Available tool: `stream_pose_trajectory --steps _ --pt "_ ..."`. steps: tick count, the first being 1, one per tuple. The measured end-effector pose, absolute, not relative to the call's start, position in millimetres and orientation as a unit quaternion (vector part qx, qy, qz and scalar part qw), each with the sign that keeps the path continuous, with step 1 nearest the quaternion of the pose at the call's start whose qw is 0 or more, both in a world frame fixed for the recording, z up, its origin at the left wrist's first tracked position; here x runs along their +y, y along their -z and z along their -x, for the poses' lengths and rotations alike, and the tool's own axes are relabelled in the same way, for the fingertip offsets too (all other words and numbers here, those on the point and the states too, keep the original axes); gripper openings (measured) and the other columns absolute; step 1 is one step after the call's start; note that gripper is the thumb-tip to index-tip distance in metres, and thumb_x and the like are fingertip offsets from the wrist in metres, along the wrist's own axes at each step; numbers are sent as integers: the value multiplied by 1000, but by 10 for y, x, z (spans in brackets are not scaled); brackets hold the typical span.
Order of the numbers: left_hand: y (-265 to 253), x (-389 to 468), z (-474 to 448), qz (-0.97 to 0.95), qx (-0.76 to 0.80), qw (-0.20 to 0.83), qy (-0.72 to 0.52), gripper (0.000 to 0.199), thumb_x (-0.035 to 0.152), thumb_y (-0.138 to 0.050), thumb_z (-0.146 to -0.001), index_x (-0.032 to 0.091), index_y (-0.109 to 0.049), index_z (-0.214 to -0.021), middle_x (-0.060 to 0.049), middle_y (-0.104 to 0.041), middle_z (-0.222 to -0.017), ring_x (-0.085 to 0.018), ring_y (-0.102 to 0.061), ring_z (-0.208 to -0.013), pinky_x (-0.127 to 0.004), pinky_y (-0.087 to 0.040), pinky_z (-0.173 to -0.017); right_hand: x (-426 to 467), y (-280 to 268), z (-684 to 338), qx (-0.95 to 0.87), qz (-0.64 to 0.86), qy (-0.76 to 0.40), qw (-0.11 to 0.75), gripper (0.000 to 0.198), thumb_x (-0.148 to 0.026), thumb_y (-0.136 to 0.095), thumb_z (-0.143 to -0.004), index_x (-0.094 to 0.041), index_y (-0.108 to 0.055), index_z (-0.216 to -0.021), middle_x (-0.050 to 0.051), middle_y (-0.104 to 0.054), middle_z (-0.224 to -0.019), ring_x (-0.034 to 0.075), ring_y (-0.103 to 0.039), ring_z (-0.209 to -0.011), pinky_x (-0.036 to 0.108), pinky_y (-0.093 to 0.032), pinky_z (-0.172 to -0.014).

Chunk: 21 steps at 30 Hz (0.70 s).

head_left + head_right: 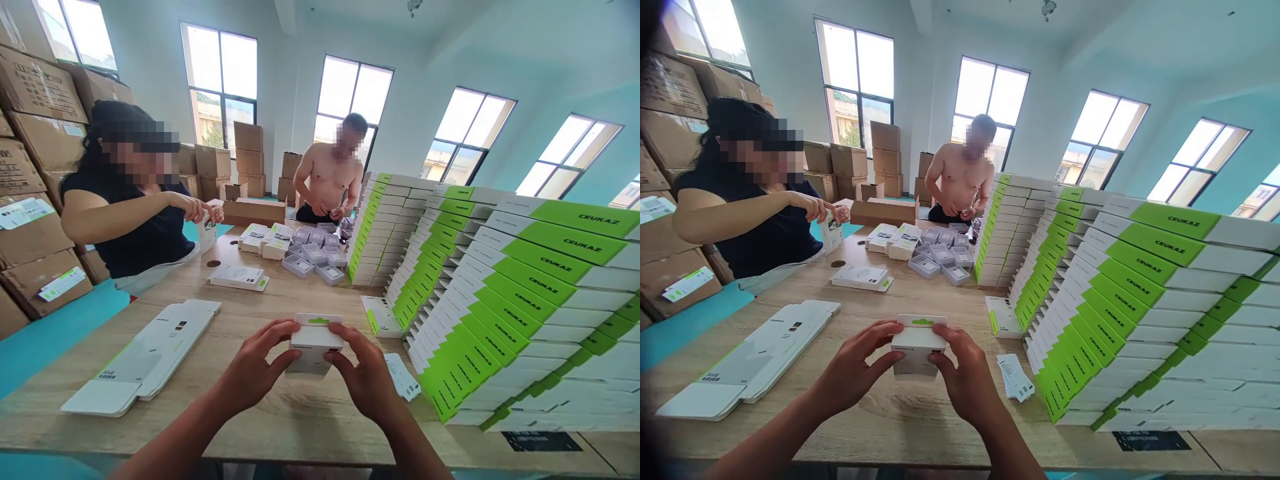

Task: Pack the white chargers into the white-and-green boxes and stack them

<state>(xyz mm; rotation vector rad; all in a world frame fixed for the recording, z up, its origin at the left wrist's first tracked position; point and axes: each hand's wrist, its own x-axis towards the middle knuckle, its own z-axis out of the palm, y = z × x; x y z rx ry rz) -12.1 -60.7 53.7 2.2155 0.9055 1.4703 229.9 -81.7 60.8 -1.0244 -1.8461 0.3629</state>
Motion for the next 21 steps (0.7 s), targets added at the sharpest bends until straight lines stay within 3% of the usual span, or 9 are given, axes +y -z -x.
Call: stream_pose_trajectory --steps 7,11,14,16,18,19,21 --pt "-472 -613 84 -743 336 249 -523 28 29 -69 -94 27 -68 -122 -6 -71 -126 -25 -71 -115 -38 -64 -97 -827 -563 -2323 -737 436 -194 479 36 -20 -68 -90 -33 -69 -124 4 -72 -129 24 -67 -121 40 -54 -103" --pt "-477 -582 107 -738 314 313 -509 34 27 -60 -100 30 -56 -134 -9 -68 -134 -25 -73 -113 -39 -67 -90 -849 -546 -2379 -649 451 -326 519 57 -29 -75 -87 -32 -52 -138 7 -72 -128 25 -70 -111 42 -56 -96" --pt "-386 -536 104 -802 292 216 -475 52 18 -50 -103 33 -39 -151 -14 -49 -156 -30 -56 -138 -47 -61 -99 -886 -448 -2340 -542 440 -456 553 57 -40 -78 -85 -27 -49 -131 9 -78 -114 26 -74 -101 42 -58 -89" --pt "-262 -488 79 -873 238 86 -418 57 13 -57 -99 35 -43 -150 -11 -45 -160 -33 -39 -150 -57 -43 -117 -912 -311 -2326 -514 439 -506 537 54 -47 -77 -85 -23 -52 -126 9 -80 -103 27 -76 -94 42 -60 -83" --pt "-126 -417 48 -920 166 17 -355 54 10 -59 -96 32 -51 -145 -8 -57 -151 -30 -40 -149 -60 -24 -126 -942 -139 -2420 -557 474 -465 499 46 -50 -69 -90 -20 -59 -124 11 -80 -104 28 -76 -95 43 -60 -84" --pt "-69 -373 38 -927 150 16 -342 53 10 -58 -96 30 -51 -144 -9 -61 -146 -29 -45 -146 -57 -23 -127 -966 -57 -2524 -596 514 -396 474 40 -48 -64 -94 -19 -63 -122 12 -78 -110 29 -74 -102 44 -59 -88" --pt "1 -271 38 -917 177 54 -354 48 12 -57 -95 25 -52 -141 -11 -64 -142 -27 -52 -140 -47 -33 -124 -1038 71 -2828 -661 621 -184 378 31 -38 -53 -101 -18 -69 -120 15 -72 -128 29 -66 -122 46 -52 -104"
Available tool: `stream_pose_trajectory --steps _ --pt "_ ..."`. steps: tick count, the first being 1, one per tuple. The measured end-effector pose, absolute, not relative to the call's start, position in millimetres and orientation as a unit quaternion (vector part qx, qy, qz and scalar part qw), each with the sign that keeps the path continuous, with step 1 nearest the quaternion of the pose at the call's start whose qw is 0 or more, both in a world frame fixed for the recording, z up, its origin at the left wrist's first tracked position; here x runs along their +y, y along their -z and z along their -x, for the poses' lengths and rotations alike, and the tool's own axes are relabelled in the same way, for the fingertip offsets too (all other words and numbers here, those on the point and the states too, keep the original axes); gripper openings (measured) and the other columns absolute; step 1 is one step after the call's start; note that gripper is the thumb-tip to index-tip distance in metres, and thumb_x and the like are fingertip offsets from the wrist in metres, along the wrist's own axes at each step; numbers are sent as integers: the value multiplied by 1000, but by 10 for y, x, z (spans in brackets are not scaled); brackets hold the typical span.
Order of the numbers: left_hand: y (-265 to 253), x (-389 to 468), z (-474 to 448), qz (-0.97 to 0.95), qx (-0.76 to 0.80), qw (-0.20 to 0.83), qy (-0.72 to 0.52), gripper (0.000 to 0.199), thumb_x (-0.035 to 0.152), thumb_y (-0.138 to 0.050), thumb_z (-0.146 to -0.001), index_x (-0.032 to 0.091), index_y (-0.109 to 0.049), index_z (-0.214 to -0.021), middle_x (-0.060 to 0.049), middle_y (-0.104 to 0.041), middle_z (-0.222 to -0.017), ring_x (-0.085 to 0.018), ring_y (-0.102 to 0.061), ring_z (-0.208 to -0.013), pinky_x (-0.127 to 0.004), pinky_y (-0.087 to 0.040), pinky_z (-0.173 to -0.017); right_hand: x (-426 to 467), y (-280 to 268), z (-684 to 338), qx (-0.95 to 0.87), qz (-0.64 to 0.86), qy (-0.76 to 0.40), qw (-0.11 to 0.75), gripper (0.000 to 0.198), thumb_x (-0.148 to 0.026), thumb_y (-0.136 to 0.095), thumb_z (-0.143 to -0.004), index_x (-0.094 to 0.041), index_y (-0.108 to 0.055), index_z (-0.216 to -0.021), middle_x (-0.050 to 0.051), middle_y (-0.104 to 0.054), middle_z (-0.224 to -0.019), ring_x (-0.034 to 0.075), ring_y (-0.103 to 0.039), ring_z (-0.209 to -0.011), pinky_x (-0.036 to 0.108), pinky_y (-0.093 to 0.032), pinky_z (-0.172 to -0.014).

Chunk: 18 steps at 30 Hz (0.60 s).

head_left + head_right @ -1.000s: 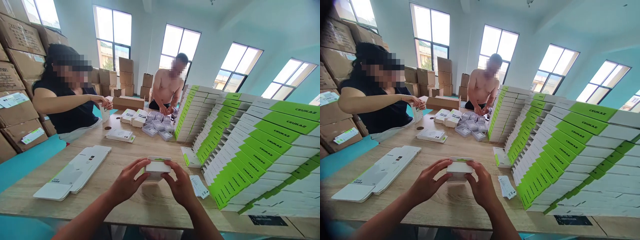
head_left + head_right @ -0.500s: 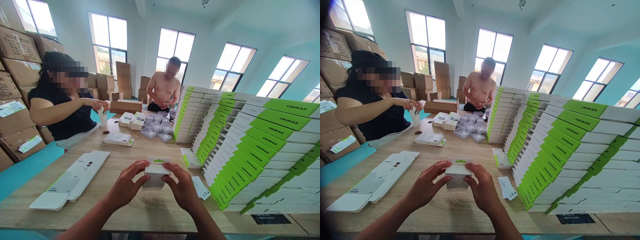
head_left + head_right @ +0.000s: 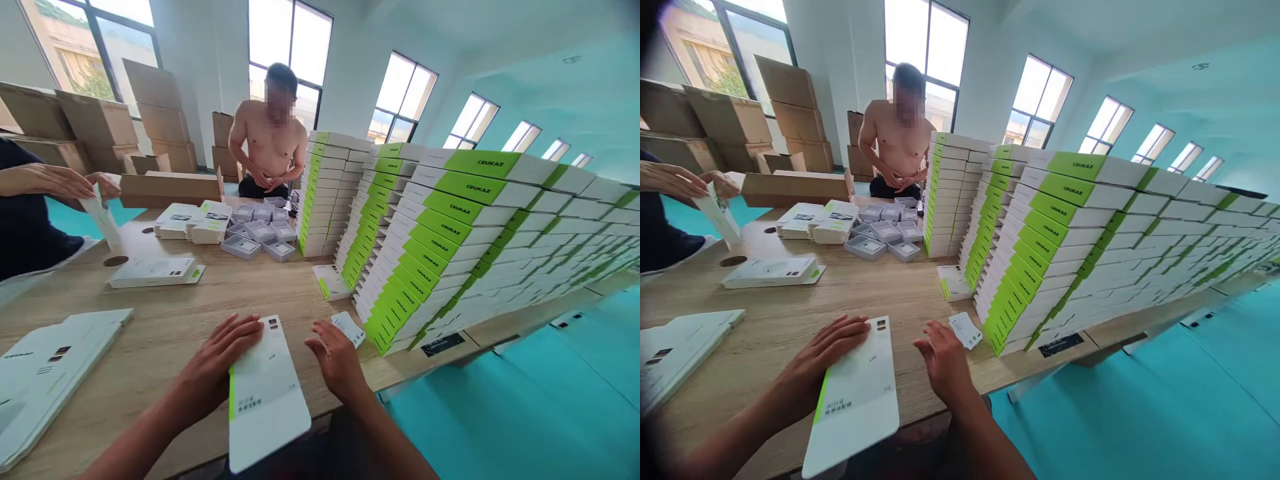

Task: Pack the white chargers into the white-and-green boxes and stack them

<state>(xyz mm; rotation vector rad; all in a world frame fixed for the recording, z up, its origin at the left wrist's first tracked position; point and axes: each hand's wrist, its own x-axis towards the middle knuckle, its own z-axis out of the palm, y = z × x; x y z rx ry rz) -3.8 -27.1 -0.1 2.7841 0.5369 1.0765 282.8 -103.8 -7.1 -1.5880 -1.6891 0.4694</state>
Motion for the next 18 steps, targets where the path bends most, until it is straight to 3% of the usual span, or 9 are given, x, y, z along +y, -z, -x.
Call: stream_pose_trajectory --steps 2,5,11,18 --pt "11 -156 61 -884 234 103 -391 44 18 -59 -93 24 -54 -137 -13 -62 -142 -28 -57 -136 -39 -47 -112 -1120 138 -3166 -667 700 -11 257 30 -27 -51 -101 -16 -70 -122 17 -66 -138 30 -58 -133 47 -43 -114" --pt "-3 19 102 -847 290 151 -419 44 26 -62 -89 25 -56 -133 -13 -65 -136 -30 -64 -126 -38 -54 -100 -1164 189 -3475 -651 740 43 161 32 -23 -57 -98 -9 -68 -124 22 -68 -133 34 -59 -131 49 -44 -113" --pt "240 194 142 -772 371 186 -482 36 34 -70 -89 28 -61 -124 -9 -67 -127 -29 -67 -115 -43 -53 -102 -1048 360 -3300 -637 763 49 102 34 -8 -46 -99 -4 -66 -125 28 -67 -131 34 -58 -133 46 -46 -108" --pt "219 65 169 -775 338 219 -487 35 26 -70 -88 27 -61 -122 -9 -66 -128 -28 -64 -122 -42 -51 -104 -1096 316 -3274 -632 766 25 110 31 -13 -46 -101 -13 -73 -115 19 -71 -129 33 -60 -130 47 -47 -106"
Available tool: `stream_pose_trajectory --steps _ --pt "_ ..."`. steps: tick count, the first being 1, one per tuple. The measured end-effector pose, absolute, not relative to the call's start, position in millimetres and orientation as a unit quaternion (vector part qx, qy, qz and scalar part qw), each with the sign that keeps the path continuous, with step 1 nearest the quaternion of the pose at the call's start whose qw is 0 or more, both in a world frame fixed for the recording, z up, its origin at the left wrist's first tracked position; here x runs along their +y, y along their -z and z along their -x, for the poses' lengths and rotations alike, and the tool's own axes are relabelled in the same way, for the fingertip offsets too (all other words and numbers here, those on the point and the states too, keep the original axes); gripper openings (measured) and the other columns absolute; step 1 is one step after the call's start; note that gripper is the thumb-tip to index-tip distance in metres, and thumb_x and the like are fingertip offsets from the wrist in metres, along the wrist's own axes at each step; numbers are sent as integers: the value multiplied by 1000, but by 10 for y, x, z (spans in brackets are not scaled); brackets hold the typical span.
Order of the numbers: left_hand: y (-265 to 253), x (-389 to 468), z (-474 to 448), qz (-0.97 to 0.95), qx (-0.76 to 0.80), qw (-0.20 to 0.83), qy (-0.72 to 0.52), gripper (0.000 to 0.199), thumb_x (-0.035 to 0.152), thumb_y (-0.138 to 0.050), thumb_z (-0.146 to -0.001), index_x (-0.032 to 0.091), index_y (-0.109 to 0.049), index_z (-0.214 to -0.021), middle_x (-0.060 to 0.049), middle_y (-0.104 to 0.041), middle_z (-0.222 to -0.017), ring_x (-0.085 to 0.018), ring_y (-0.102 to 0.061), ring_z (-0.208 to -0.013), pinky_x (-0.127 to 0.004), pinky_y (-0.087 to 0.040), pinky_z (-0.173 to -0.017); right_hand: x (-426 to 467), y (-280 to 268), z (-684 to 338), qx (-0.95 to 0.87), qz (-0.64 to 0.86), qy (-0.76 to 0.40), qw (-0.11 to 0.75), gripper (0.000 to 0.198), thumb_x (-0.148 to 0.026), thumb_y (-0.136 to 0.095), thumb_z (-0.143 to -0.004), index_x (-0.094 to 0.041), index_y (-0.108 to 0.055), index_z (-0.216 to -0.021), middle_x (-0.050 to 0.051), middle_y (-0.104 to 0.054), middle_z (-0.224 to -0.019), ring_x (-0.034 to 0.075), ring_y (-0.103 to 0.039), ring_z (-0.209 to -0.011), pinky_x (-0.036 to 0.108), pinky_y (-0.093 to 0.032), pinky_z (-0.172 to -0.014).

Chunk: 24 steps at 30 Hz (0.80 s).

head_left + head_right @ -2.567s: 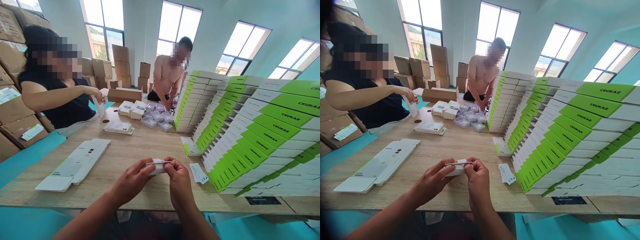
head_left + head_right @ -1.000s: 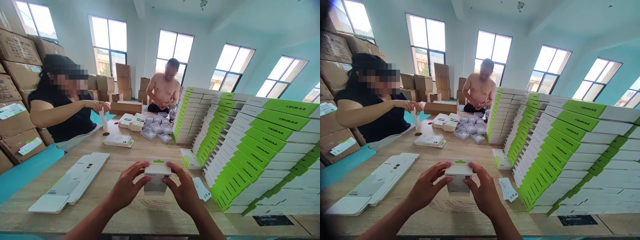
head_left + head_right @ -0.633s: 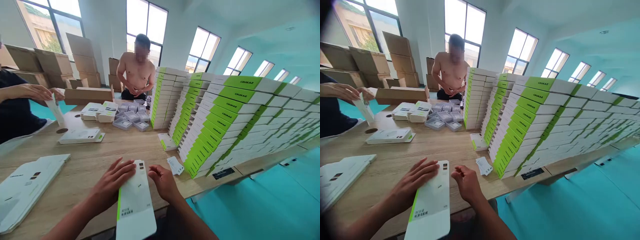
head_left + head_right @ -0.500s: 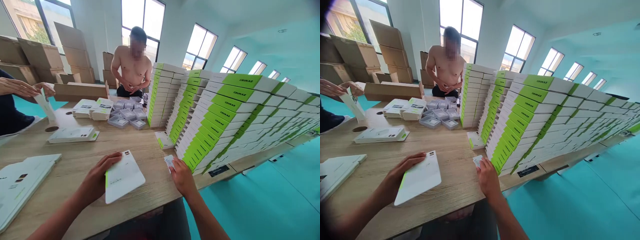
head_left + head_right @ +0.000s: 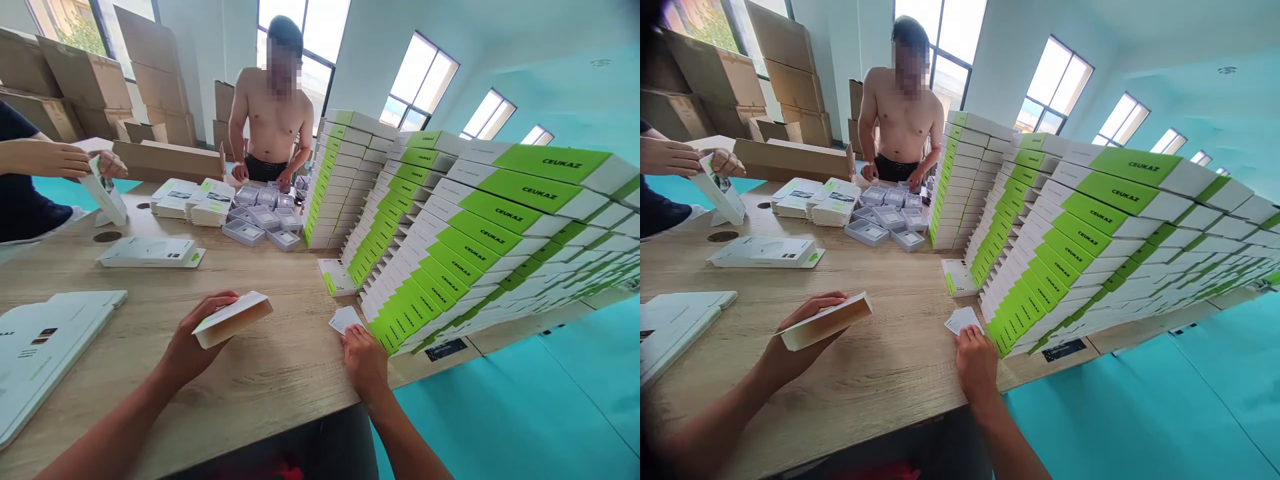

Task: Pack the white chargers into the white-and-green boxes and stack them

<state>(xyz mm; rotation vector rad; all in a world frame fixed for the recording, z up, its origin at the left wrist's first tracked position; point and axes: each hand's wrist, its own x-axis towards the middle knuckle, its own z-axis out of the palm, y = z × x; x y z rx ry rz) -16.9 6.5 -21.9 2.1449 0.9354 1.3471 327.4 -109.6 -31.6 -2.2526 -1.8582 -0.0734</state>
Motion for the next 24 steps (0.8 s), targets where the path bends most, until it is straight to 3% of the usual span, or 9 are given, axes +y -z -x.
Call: stream_pose_trajectory --steps 3,5,7,9,14,16,19,21,24 --pt "119 26 137 -770 328 230 -496 40 22 -68 -85 25 -60 -124 -11 -68 -127 -29 -64 -124 -41 -52 -103 -1186 83 -3232 -619 758 -20 204 33 -27 -43 -104 -17 -75 -108 14 -78 -114 30 -69 -112 42 -54 -93" --pt "86 18 105 -754 342 239 -507 37 20 -67 -84 23 -63 -121 -11 -70 -123 -29 -66 -121 -41 -53 -102 -1240 -115 -3085 -574 726 -174 337 40 -45 -44 -105 -18 -74 -102 8 -77 -84 22 -72 -74 31 -55 -64" --pt "83 23 71 -734 356 258 -517 34 17 -66 -82 22 -65 -116 -11 -70 -121 -27 -68 -117 -41 -53 -101 -1239 -301 -2843 -496 647 -389 429 49 -62 -56 -96 -16 -72 -91 0 -66 -60 12 -52 -42 23 -38 -40" --pt "102 33 43 -718 365 274 -525 33 15 -65 -81 21 -66 -113 -11 -70 -121 -26 -68 -114 -42 -54 -100 -1148 -454 -2553 -432 568 -544 440 53 -68 -71 -82 -15 -68 -79 -4 -57 -51 5 -36 -33 20 -21 -32" --pt "152 29 24 -711 377 265 -531 33 14 -65 -78 21 -67 -110 -12 -71 -118 -25 -68 -112 -40 -55 -98 -729 -754 -1990 -326 479 -692 430 45 -51 -89 -67 -12 -66 -68 -4 -57 -50 1 -38 -33 15 -18 -30" --pt "130 31 37 -707 385 260 -534 34 12 -65 -76 21 -68 -109 -11 -72 -117 -25 -68 -111 -40 -55 -97 -652 -847 -1920 -283 444 -741 417 34 -41 -85 -73 -10 -71 -78 3 -69 -63 4 -55 -43 12 -36 -37" --pt "45 90 91 -694 402 256 -539 34 11 -64 -76 22 -68 -108 -10 -72 -116 -26 -68 -109 -40 -55 -97 -619 -857 -1948 -299 377 -781 398 33 -38 -72 -85 -8 -74 -101 14 -79 -97 13 -75 -75 18 -57 -70" --pt "-18 171 161 -683 415 259 -543 31 15 -66 -78 23 -68 -108 -8 -73 -114 -25 -69 -107 -40 -56 -96 -503 -747 -1997 -417 398 -731 364 42 -46 -61 -93 -9 -72 -109 16 -78 -103 16 -77 -78 23 -58 -70" --pt "-47 312 311 -662 435 265 -550 29 27 -69 -84 22 -65 -112 -6 -74 -110 -24 -71 -99 -39 -58 -89 7 -498 -2050 -650 535 -471 263 48 -50 -48 -100 -11 -69 -118 16 -78 -107 21 -77 -85 32 -60 -73"
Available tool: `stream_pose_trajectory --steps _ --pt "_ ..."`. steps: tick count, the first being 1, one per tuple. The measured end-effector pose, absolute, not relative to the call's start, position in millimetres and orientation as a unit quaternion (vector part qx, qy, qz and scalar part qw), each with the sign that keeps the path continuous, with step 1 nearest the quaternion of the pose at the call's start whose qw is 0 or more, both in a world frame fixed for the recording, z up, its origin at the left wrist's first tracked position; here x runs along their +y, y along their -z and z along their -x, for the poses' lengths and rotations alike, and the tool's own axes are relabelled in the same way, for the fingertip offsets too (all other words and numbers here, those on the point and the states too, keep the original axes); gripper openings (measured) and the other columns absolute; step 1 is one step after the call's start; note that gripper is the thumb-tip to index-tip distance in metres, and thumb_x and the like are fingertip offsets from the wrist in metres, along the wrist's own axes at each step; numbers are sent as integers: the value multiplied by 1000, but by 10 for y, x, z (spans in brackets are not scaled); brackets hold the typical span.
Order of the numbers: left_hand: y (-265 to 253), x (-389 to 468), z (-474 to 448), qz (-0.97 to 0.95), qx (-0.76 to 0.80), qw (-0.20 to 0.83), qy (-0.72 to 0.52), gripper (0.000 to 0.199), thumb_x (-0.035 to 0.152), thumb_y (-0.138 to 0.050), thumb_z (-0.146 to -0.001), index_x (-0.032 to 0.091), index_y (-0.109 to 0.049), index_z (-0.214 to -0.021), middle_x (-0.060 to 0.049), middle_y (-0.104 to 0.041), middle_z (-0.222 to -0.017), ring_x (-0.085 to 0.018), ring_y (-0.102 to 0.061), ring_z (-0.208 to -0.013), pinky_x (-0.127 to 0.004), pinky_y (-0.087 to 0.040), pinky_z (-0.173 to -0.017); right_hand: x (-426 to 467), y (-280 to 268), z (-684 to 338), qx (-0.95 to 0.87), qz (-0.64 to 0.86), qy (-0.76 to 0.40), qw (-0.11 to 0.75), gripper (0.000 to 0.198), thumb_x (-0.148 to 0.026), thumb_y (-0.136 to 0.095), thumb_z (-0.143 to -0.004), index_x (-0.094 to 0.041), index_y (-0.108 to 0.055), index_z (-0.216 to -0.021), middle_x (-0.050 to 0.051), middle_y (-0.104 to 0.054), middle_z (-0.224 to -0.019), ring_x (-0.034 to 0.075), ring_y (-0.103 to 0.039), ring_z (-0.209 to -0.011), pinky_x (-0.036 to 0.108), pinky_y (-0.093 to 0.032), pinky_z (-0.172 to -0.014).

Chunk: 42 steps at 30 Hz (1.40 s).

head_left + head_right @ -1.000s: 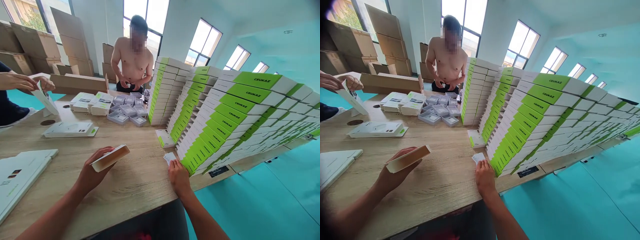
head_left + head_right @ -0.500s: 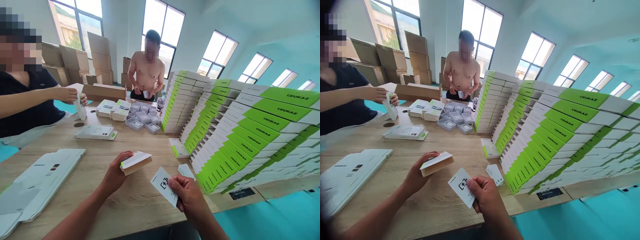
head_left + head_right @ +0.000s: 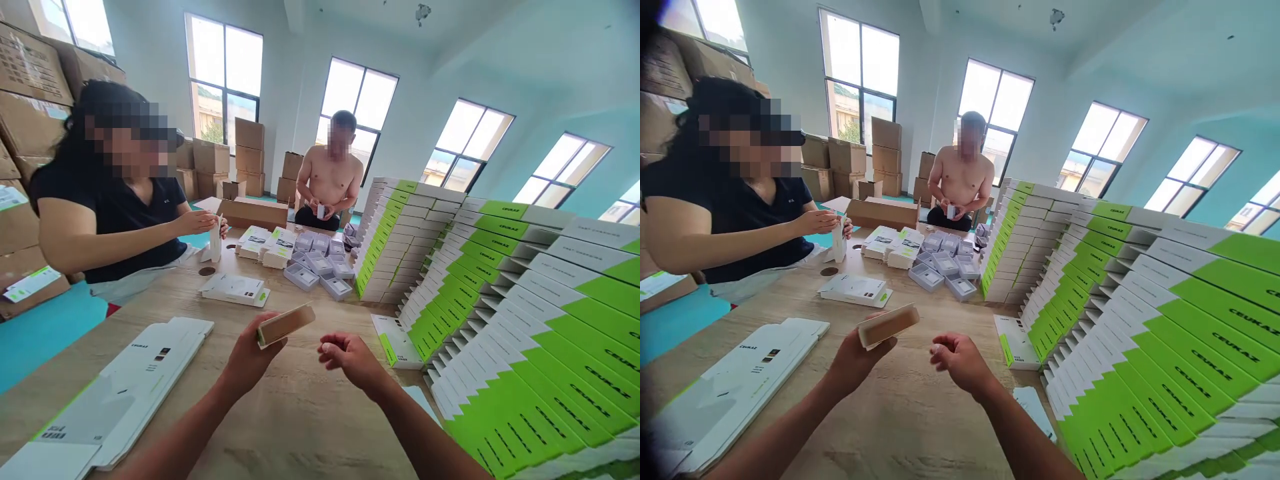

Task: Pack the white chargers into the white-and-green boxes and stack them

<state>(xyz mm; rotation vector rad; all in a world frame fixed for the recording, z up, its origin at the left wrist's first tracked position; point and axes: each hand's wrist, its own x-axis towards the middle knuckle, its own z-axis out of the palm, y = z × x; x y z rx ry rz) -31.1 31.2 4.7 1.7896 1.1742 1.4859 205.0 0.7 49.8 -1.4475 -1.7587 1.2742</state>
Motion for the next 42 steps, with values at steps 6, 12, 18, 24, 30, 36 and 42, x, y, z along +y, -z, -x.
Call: stream_pose_trajectory --steps 6,12,18,24,30,36,42 --pt "126 511 591 -654 419 241 -582 30 31 -70 -88 22 -64 -116 -12 -70 -123 -28 -67 -117 -43 -54 -99 1441 -355 -2118 -705 660 -182 187 62 -20 -59 -90 -7 -47 -150 23 -37 -163 32 -27 -155 49 -23 -124" --pt "206 620 635 -612 455 236 -602 29 33 -72 -86 23 -65 -113 -10 -71 -118 -29 -70 -110 -43 -56 -96 1343 -191 -1935 -754 648 -71 81 58 -23 -57 -93 -6 -49 -148 30 -49 -151 39 -47 -140 57 -31 -115" --pt "111 576 663 -650 418 232 -591 37 25 -73 -83 23 -65 -119 -12 -69 -126 -29 -65 -121 -45 -51 -106 757 -224 -2003 -859 492 -139 -10 97 -48 -86 -69 -39 -41 -155 8 -30 -169 39 -23 -154 60 -21 -120" --pt "-7 494 711 -694 373 227 -573 39 23 -70 -85 22 -65 -123 -15 -69 -128 -29 -64 -125 -45 -52 -107 291 0 -2120 -854 473 -213 39 94 -26 -76 -69 -18 -40 -156 20 -39 -162 38 -29 -153 59 -24 -122" --pt "88 538 701 -705 381 215 -558 36 18 -67 -84 22 -69 -120 -13 -72 -124 -27 -66 -120 -45 -53 -104 -447 -228 -2236 -787 472 -351 189 77 -17 -79 -60 -24 -58 -133 8 -72 -118 28 -70 -103 37 -57 -92" --pt "181 462 562 -731 376 212 -528 34 22 -72 -84 21 -71 -118 -13 -71 -123 -26 -67 -115 -42 -55 -100 -728 -862 -2423 -725 560 -279 289 75 -30 -78 -73 -25 -53 -143 10 -64 -135 30 -64 -117 42 -51 -103" --pt "186 348 420 -738 384 195 -520 38 9 -67 -80 23 -74 -114 -11 -71 -123 -27 -63 -116 -46 -50 -105 -737 -878 -2189 -683 641 -181 298 64 -33 -72 -77 -15 -58 -137 15 -63 -134 35 -60 -123 48 -47 -108"
